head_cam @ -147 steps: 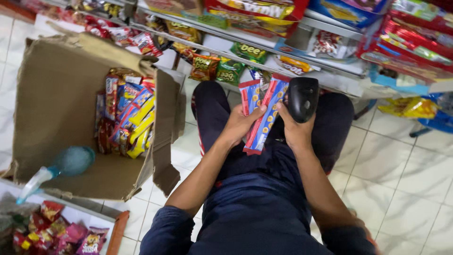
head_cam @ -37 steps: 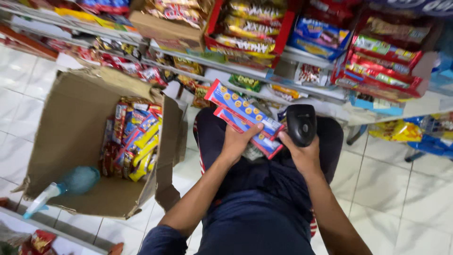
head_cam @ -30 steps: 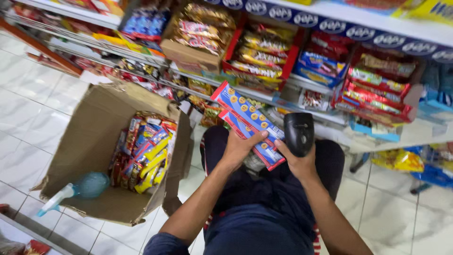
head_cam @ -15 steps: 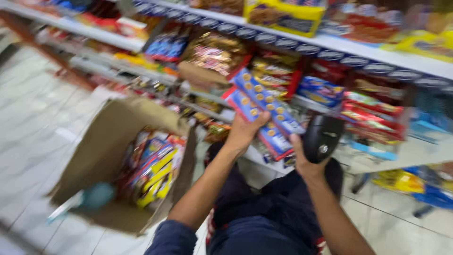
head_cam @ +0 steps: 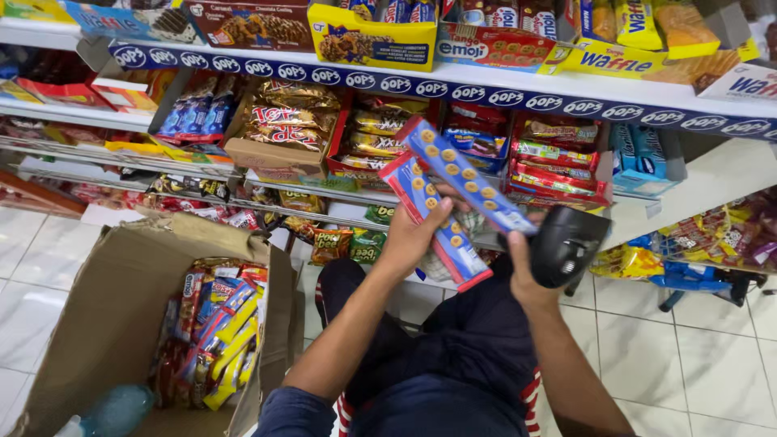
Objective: The person scans snacks with a handheld barcode scanner and places them into cardboard boxes and onto retail shelves.
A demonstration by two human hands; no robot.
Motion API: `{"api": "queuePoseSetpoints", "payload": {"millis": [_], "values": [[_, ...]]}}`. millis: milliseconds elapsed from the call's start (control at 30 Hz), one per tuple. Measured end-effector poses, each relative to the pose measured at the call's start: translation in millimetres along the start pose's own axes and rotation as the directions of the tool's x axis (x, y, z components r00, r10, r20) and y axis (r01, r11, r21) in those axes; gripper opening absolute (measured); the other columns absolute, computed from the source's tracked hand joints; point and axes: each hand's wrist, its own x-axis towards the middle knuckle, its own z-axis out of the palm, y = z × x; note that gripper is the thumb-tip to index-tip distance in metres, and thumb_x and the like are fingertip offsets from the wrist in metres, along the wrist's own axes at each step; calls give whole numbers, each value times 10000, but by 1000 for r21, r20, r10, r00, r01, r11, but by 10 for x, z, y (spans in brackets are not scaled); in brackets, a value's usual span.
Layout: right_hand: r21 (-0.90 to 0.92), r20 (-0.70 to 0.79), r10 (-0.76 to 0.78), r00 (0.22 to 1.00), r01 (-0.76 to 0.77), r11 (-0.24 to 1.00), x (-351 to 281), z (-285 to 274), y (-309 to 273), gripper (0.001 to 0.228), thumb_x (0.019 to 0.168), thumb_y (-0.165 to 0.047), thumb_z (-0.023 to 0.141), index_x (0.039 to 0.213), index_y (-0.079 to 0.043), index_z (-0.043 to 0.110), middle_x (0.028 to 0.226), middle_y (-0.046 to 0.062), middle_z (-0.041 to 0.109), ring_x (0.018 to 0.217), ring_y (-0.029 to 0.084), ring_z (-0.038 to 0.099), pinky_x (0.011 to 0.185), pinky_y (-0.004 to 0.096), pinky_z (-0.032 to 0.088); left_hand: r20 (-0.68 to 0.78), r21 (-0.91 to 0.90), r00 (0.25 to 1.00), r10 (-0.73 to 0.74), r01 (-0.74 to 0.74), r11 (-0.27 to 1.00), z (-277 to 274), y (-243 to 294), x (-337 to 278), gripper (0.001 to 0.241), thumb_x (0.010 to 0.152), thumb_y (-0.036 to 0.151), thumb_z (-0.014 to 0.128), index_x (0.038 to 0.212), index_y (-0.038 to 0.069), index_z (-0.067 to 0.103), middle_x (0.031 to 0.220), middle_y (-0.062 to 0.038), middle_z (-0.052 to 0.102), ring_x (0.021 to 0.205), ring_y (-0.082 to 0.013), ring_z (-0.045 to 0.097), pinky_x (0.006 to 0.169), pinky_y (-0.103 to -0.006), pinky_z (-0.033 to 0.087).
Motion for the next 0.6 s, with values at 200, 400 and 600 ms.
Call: {"api": "queuePoseSetpoints", "payload": {"millis": [200, 400, 600], "values": [[-326, -107, -253, 962, 207, 923, 538, -262, -271, 284, 1110, -77, 679, 1318, -20, 494, 1150, 85, 541, 978, 176, 564, 934, 274, 499, 270, 654, 938, 217, -344, 673, 151, 866, 6, 456, 977, 293, 723, 1356, 67, 610, 1089, -134, 750, 986, -248, 708, 871, -404, 565], [-436, 52, -685, 726, 634, 639, 1320, -183, -1016, 319, 923, -64, 820, 1155, 16, 617, 1147, 147, 682, 1046, 344, 659, 912, 415, 501, 330, 916, 940, 85, -341, 212, 402, 1446, 357, 675, 903, 386, 704, 1497, 192, 446, 760, -195, 716, 764, -445, 691, 701, -549, 529], [-649, 285, -672, 683, 654, 389, 1691, 20, -1360, 267, 922, -62, 726, 1181, -6, 691, 1219, 131, 688, 1075, 325, 663, 918, 442, 479, 335, 942, 941, 42, -336, 17, 525, 1690, 628, 929, 882, 369, 691, 1639, 278, 160, 734, -223, 701, 725, -457, 682, 681, -588, 516]]}}
